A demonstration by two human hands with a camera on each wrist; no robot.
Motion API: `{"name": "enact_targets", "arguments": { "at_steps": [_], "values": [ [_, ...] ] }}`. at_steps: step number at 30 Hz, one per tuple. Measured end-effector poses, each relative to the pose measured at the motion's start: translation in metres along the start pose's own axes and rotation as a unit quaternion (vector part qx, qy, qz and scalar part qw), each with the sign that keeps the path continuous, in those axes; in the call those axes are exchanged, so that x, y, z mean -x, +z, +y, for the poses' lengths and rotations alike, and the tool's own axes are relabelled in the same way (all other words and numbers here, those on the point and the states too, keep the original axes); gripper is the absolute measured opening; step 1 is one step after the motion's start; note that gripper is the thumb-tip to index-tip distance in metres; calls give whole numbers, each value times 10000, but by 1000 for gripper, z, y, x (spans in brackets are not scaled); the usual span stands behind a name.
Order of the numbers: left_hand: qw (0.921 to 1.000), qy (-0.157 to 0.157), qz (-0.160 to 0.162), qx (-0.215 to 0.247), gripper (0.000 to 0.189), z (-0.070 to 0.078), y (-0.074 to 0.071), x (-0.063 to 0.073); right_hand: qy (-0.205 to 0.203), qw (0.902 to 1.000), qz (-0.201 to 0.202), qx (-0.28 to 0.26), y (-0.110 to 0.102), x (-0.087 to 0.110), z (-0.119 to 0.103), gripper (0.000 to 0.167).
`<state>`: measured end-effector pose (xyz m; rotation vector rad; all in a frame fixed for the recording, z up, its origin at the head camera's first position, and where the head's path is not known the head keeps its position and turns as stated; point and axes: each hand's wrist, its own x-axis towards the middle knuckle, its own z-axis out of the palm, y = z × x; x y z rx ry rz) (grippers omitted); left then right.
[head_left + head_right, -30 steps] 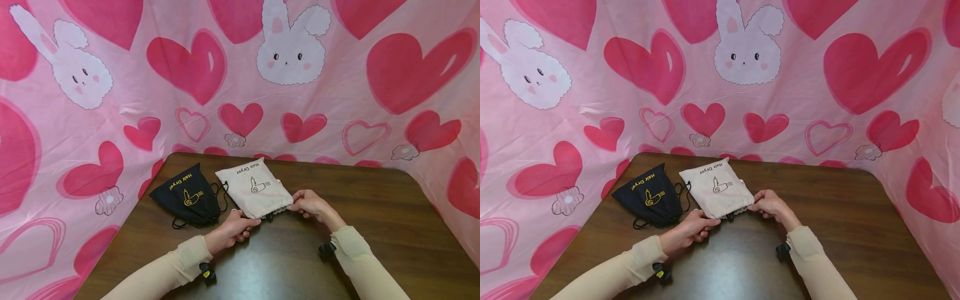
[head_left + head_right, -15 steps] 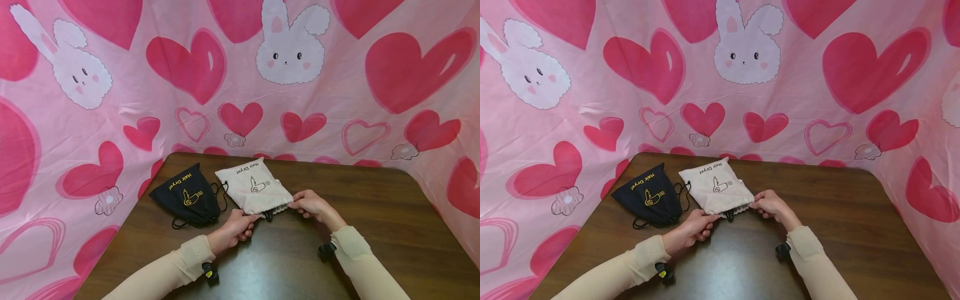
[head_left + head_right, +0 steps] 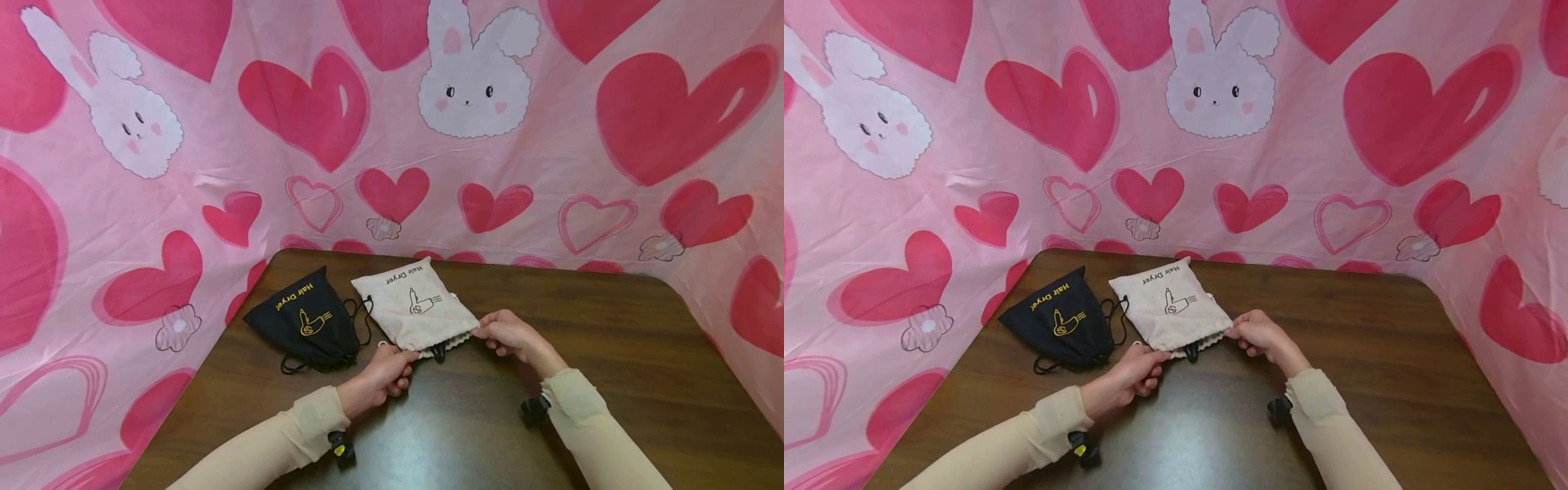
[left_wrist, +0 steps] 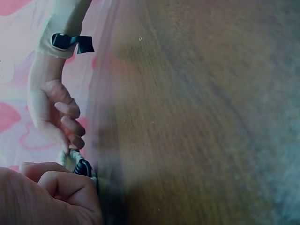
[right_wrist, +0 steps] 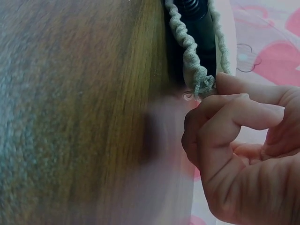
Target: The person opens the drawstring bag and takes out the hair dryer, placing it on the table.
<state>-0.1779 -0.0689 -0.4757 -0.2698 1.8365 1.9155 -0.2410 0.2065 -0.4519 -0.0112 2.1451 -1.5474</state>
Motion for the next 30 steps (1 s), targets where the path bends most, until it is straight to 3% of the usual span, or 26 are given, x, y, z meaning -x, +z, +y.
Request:
{"name": "enact_targets", "arguments": {
  "at_steps": [18,23,30],
  "values": [
    [9999,-91,-86,-34,16,-3,-3,1,13,10000,34,-86,0,2,-2,23],
    [9999,20,-119,-46,22,-1,-1,0,-109,9999,82,-27,1,2,-5,27],
    [9998,170,-104,61,29,-3,5,-1,-195,9992,147,302,6,2,-4,21]
  ]
}}
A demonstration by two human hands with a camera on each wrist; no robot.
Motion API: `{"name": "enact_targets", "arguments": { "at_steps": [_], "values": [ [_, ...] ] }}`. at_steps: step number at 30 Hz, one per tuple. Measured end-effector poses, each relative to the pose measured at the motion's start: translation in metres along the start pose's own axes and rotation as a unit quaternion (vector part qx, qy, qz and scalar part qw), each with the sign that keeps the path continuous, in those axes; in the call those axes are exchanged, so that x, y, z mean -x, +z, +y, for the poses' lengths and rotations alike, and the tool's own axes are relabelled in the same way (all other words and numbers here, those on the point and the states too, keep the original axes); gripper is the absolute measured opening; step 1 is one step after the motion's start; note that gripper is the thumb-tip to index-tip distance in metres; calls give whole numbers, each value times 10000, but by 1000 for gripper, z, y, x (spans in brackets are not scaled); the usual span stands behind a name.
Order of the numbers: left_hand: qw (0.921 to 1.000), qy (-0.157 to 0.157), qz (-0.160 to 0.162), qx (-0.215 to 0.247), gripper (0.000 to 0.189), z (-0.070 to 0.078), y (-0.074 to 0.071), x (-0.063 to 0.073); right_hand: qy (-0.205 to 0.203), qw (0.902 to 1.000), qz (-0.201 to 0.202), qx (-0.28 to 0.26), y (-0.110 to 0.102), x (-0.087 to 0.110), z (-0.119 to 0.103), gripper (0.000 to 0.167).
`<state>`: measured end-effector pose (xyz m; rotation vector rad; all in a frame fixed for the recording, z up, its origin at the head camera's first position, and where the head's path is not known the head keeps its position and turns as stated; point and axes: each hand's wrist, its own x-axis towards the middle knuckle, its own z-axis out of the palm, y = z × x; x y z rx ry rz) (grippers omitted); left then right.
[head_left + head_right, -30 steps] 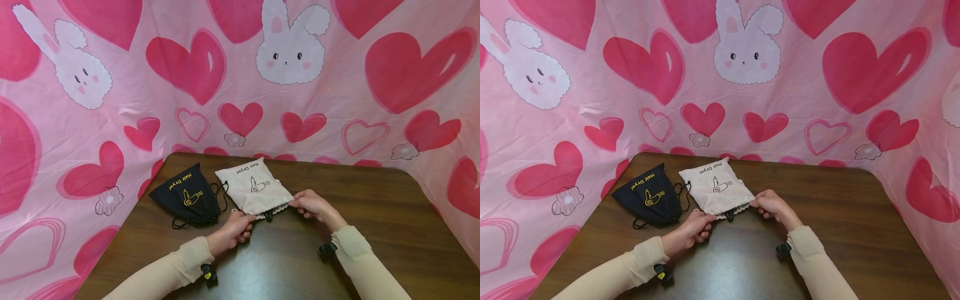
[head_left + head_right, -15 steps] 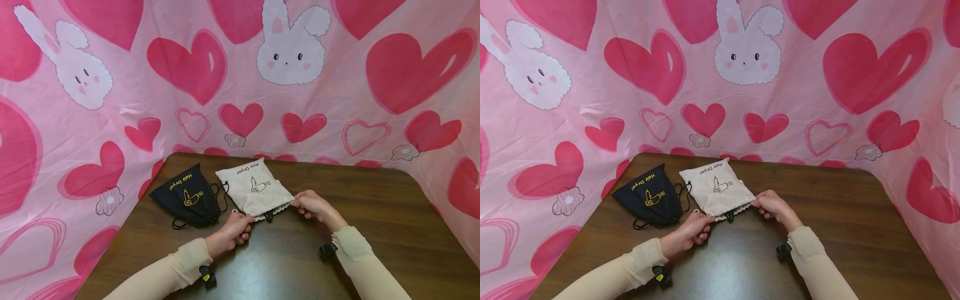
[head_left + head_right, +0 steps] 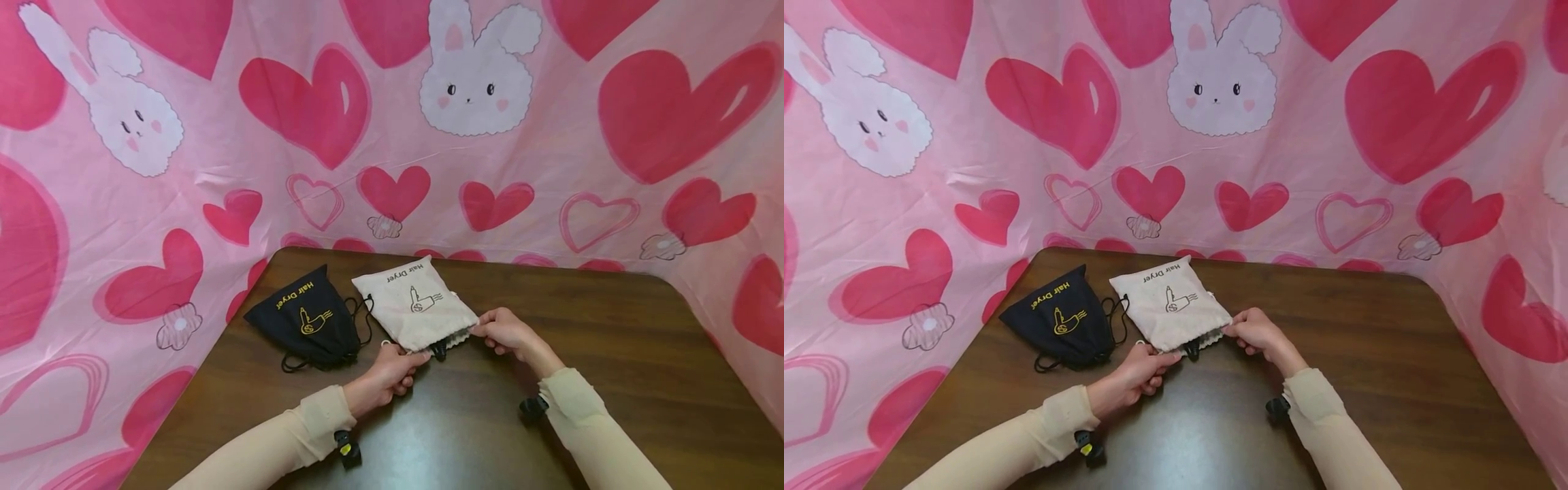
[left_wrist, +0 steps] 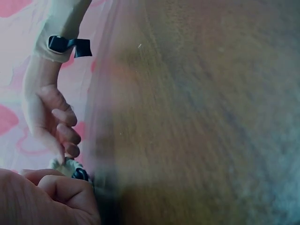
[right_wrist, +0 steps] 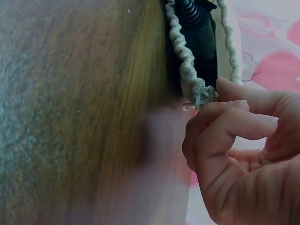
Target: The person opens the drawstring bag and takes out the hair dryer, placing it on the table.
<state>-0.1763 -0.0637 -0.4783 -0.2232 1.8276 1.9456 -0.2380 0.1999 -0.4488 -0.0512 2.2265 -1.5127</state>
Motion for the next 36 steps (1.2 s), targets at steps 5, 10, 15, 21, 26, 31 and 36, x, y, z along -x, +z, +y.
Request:
{"name": "enact_targets", "arguments": {
  "at_steps": [5,10,15,21,26,31,36],
  "values": [
    [9999,-28,123,0,27,-1,4,-2,-25,9999,-18,98,2,0,0,20],
    [9996,-68,263,-39,19,-2,7,-3,-52,9999,16,107,3,-1,0,22],
    [9993,-43,369,-59,14,-1,8,-3,-30,10000,45,-19,3,-1,0,24],
    [9989,-79,429,-178,14,-5,7,-2,20,9999,24,-114,3,-1,4,25],
    [9988,-105,419,-214,15,-7,5,0,147,9997,61,-163,3,-3,7,27],
    [9988,-86,427,-210,17,-5,3,0,131,9997,65,-193,2,-3,7,32],
    [9987,-58,454,-238,19,-5,2,1,107,9996,68,-248,1,-3,6,26]
  ]
}}
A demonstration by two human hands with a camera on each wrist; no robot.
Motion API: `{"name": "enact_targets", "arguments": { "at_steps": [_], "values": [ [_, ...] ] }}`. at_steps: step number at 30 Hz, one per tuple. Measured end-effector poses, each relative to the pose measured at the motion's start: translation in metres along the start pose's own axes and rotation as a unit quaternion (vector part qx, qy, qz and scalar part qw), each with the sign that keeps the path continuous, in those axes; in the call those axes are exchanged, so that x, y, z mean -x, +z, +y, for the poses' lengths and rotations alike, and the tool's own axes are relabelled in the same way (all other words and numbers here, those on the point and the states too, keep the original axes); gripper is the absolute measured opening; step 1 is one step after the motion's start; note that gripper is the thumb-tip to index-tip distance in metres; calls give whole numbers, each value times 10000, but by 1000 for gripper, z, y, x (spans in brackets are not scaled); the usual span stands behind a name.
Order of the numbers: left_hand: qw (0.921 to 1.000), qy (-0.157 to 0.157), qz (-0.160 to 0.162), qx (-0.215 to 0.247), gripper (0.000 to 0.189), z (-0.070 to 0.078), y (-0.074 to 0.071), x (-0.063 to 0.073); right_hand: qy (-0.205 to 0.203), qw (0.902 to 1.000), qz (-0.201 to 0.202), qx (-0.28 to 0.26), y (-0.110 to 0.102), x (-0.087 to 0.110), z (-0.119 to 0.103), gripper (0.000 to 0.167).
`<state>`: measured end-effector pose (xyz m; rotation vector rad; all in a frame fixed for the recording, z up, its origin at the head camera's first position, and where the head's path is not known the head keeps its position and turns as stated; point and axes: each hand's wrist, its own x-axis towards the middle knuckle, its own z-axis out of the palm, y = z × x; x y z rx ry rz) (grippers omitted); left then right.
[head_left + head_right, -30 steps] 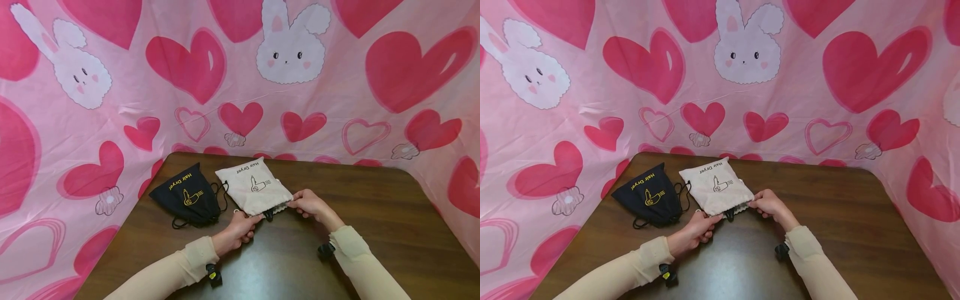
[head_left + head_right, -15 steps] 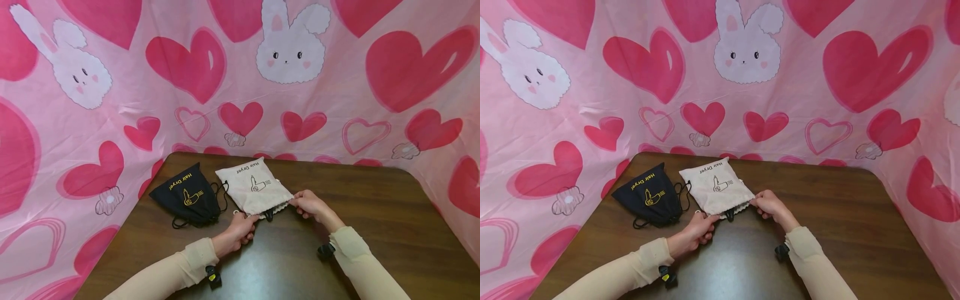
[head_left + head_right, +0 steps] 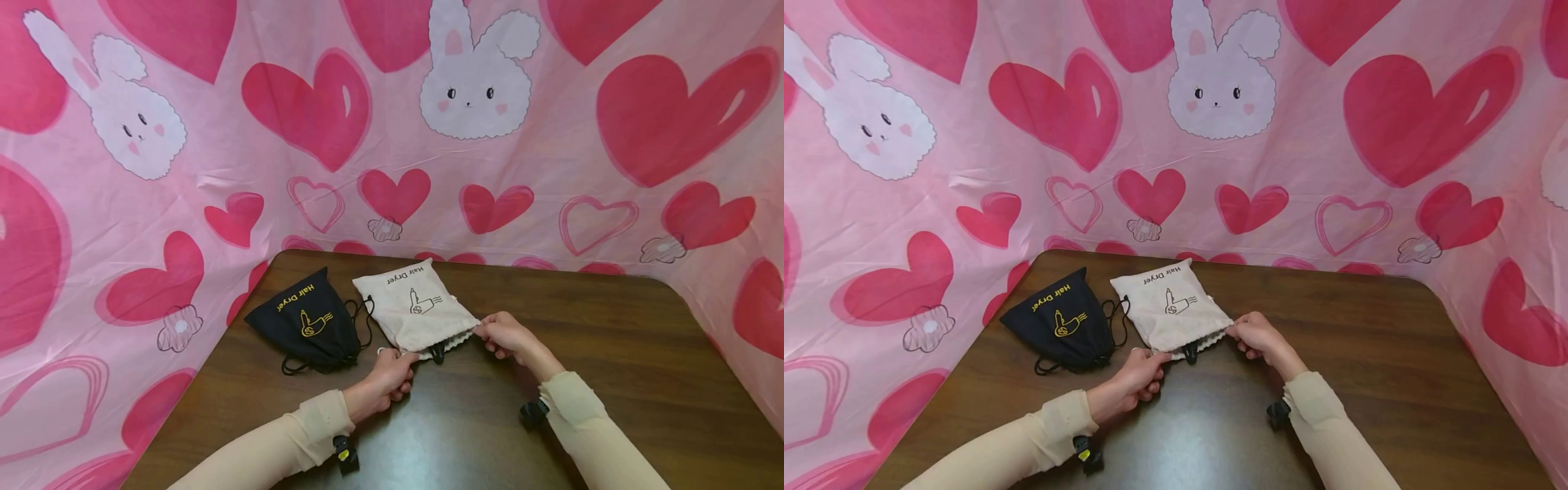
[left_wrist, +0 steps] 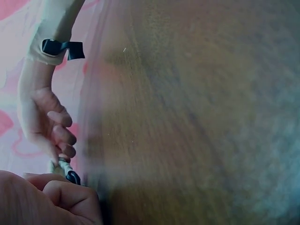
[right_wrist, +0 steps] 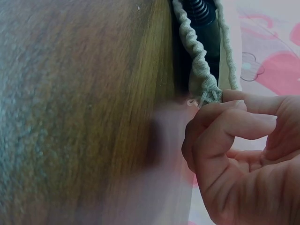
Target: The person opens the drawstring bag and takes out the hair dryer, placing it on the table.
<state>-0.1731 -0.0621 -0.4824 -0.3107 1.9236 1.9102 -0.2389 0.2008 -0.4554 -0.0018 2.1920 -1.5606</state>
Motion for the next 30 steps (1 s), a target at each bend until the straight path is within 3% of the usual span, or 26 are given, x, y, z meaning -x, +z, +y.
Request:
{"name": "enact_targets", "arguments": {
  "at_steps": [14,30],
  "values": [
    [9994,232,57,-244,35,-5,-3,1,-12,10000,-1,-75,0,1,4,30],
    [9997,178,-30,-137,29,2,-1,2,-124,9997,176,88,5,1,-3,29]
  ]
}}
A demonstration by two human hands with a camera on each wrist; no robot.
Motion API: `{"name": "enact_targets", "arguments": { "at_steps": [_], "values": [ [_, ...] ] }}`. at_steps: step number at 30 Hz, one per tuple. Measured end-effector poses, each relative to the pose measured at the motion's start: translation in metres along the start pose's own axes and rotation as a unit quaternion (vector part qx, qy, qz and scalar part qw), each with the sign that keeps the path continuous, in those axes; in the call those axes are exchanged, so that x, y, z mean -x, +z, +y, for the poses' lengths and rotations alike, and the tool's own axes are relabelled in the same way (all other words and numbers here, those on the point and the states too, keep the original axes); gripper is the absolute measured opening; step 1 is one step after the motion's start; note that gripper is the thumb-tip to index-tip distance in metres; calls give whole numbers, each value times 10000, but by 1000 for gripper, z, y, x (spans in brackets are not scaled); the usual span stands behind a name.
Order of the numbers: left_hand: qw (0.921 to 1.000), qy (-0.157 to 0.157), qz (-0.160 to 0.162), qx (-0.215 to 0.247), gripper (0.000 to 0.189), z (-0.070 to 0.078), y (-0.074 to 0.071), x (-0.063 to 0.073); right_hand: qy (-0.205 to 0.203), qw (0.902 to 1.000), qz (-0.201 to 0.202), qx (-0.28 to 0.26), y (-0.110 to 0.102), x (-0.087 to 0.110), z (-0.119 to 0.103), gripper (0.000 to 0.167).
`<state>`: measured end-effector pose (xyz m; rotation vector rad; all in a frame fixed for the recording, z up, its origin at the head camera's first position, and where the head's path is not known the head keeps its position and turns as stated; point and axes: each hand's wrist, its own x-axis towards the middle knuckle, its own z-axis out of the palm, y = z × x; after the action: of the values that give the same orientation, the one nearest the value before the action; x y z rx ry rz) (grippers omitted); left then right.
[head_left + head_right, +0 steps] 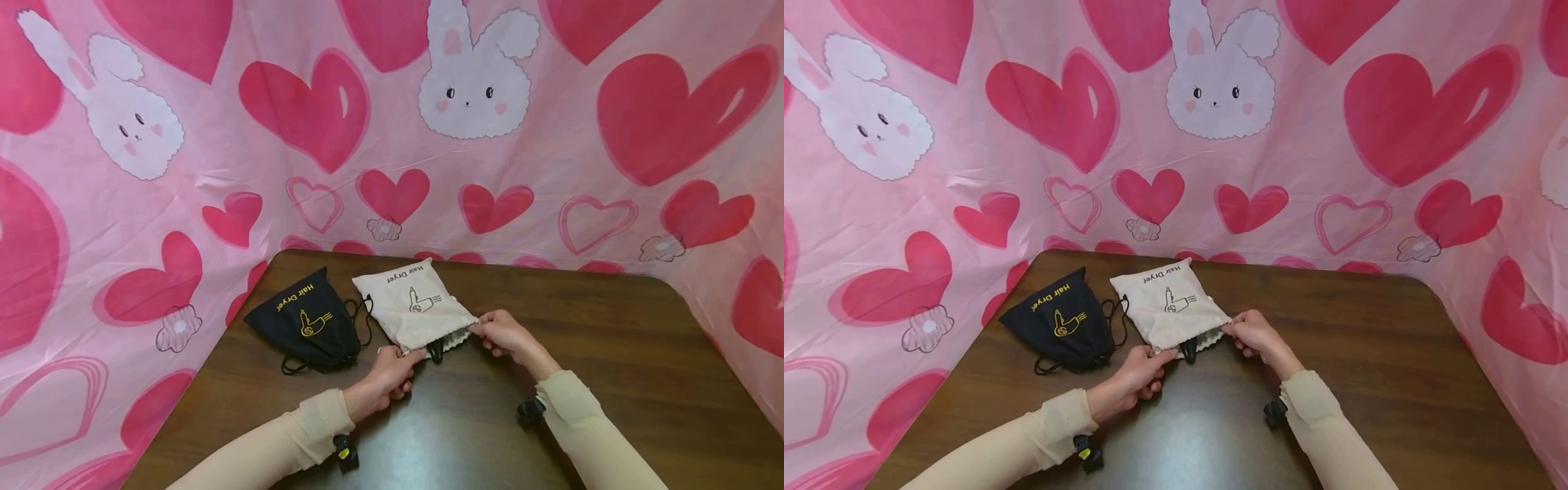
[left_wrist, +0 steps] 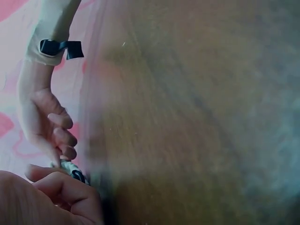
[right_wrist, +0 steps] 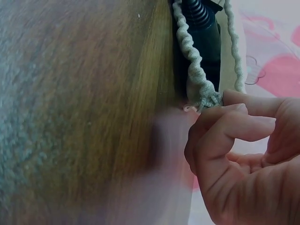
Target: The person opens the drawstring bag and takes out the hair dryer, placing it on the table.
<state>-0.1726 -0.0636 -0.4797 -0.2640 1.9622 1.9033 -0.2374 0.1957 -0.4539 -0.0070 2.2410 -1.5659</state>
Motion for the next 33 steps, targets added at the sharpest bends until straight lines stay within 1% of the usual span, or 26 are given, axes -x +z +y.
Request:
{"name": "enact_targets", "arguments": {
  "at_steps": [3,6,15,23,27,33],
  "values": [
    [10000,-72,-17,-30,34,1,0,-1,23,9999,26,119,2,-1,0,27],
    [9999,-120,-14,-22,35,2,1,-3,28,9998,35,214,3,-2,1,23],
    [9995,-224,125,165,25,3,5,-6,94,9998,193,5,6,-4,1,16],
    [9995,-150,170,222,18,0,5,-7,115,9995,286,22,5,-4,2,19],
    [9992,-178,186,297,17,-1,3,-7,134,9995,300,17,5,-4,2,22],
    [9991,-195,222,293,17,-2,0,-7,134,9993,349,-9,5,-2,1,24]
  ]
}}
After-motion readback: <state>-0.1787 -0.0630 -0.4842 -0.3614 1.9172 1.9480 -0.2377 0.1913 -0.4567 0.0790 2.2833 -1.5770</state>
